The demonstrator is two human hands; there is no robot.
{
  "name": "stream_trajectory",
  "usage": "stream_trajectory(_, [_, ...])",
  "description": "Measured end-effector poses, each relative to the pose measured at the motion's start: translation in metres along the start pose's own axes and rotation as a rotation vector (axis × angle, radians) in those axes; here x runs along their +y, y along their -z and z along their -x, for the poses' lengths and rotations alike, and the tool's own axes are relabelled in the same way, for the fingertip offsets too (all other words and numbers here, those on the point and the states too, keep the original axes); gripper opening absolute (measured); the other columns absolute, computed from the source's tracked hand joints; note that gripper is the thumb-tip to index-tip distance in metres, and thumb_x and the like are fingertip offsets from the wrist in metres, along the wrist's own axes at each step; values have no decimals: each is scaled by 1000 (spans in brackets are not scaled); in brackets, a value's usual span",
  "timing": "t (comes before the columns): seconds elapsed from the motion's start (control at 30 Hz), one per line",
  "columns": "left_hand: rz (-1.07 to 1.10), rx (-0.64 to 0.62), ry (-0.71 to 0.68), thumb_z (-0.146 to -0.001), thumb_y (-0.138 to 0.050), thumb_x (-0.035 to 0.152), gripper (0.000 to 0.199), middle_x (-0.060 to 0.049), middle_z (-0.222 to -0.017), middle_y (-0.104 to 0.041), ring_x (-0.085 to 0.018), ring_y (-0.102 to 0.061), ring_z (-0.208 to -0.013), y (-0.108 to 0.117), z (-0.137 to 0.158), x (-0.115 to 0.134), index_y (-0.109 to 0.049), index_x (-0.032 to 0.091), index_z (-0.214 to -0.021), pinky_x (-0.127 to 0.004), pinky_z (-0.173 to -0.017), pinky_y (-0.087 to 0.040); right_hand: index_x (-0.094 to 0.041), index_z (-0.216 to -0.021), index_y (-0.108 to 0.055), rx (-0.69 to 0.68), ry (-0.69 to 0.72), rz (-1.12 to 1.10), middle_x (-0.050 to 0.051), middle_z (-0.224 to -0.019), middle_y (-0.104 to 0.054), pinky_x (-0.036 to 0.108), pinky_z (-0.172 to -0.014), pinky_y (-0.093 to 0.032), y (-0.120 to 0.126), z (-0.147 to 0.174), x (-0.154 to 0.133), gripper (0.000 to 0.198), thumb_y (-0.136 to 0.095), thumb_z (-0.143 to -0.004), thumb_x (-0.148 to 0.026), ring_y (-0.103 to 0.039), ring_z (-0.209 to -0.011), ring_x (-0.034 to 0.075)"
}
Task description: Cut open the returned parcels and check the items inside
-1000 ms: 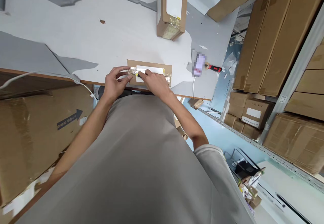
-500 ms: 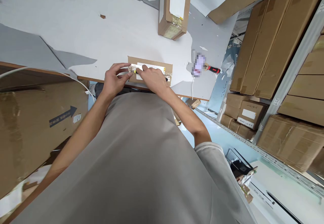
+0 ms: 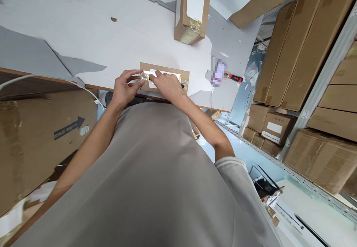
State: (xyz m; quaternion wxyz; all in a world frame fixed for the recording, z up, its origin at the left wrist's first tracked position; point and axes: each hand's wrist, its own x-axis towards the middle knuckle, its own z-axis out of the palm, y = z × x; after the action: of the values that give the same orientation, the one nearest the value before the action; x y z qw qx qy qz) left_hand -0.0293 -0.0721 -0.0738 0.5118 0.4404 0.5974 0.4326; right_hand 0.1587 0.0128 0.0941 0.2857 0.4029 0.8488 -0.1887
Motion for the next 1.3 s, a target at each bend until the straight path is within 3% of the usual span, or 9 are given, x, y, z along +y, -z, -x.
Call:
stream_trajectory(0.17, [-13, 14, 24, -99, -89, 53, 54, -14, -152, -75, -33, -80, -132, 4, -3, 1, -81, 27, -144, -41, -103, -74, -15, -159, -67, 53, 38, 19, 26, -152, -77, 46, -103, -62, -2, -13, -10, 43, -41, -127, -25, -79, -131, 37])
stream_trajectory(0.27, [-40, 14, 29, -98, -87, 50, 51, -14, -152, -76, -33, -81, -130, 4, -4, 4, -82, 26, -143, -41, -100, -74, -13, -149, -77, 55, -27, 21, 26, -146, -80, 46, -103, -62, -5, -10, -4, 38, -48, -124, -20, -81, -128, 37])
stream_trajectory(0.4, [-73, 38, 27, -99, -84, 42, 45, -14, -149, -77, -31, -83, -123, 0, -4, 9, -83, 24, -140, -39, -95, -73, -10, -140, -83, -25, -201, 40, 28, -142, -81, 46, -103, -61, -10, 25, 35, 42, -49, -117, -6, -80, -128, 37])
stream_trajectory(0.53, [-112, 34, 18, -99, -80, 38, 43, -13, -148, -78, -28, -83, -118, -7, -3, 12, -84, 24, -139, -39, -96, -72, -13, -156, -77, -103, -328, 63, 28, -144, -79, 44, -100, -60, -20, 70, 76, 56, -41, -115, 1, -79, -131, 36])
stream_trajectory(0.67, [-155, 13, -1, -98, -78, 36, 44, -13, -146, -79, -27, -82, -116, -12, -7, 14, -85, 24, -139, -40, -97, -71, -17, -163, -71, -83, -358, 72, 24, -149, -78, 41, -102, -57, -43, 86, 92, 58, -39, -117, 0, -76, -136, 34])
stream_trajectory(0.87, [-194, 2, 4, -97, -78, 37, 44, -12, -146, -80, -27, -81, -114, -10, -7, 17, -84, 24, -138, -38, -93, -70, -24, -170, -64, -32, -339, 23, 19, -148, -78, 40, -101, -56, -70, 93, 100, 66, -43, -113, 3, -75, -133, 32])
stream_trajectory(1.1, [-188, -35, 10, -98, -80, 34, 41, -11, -148, -81, -25, -82, -110, -10, -3, 18, -85, 27, -137, -38, -94, -71, -20, -156, -74, -117, -428, -15, 20, -142, -82, 40, -105, -57, -59, 110, 86, 60, -49, -109, 7, -77, -134, 33])
stream_trajectory(1.3, [-159, -46, 19, -98, -80, 35, 41, -11, -149, -81, -24, -83, -108, -10, -5, 20, -87, 28, -137, -38, -93, -70, -21, -154, -77, -102, -434, -47, 21, -140, -83, 43, -105, -59, -61, 116, 100, 60, -47, -109, 5, -79, -130, 33])
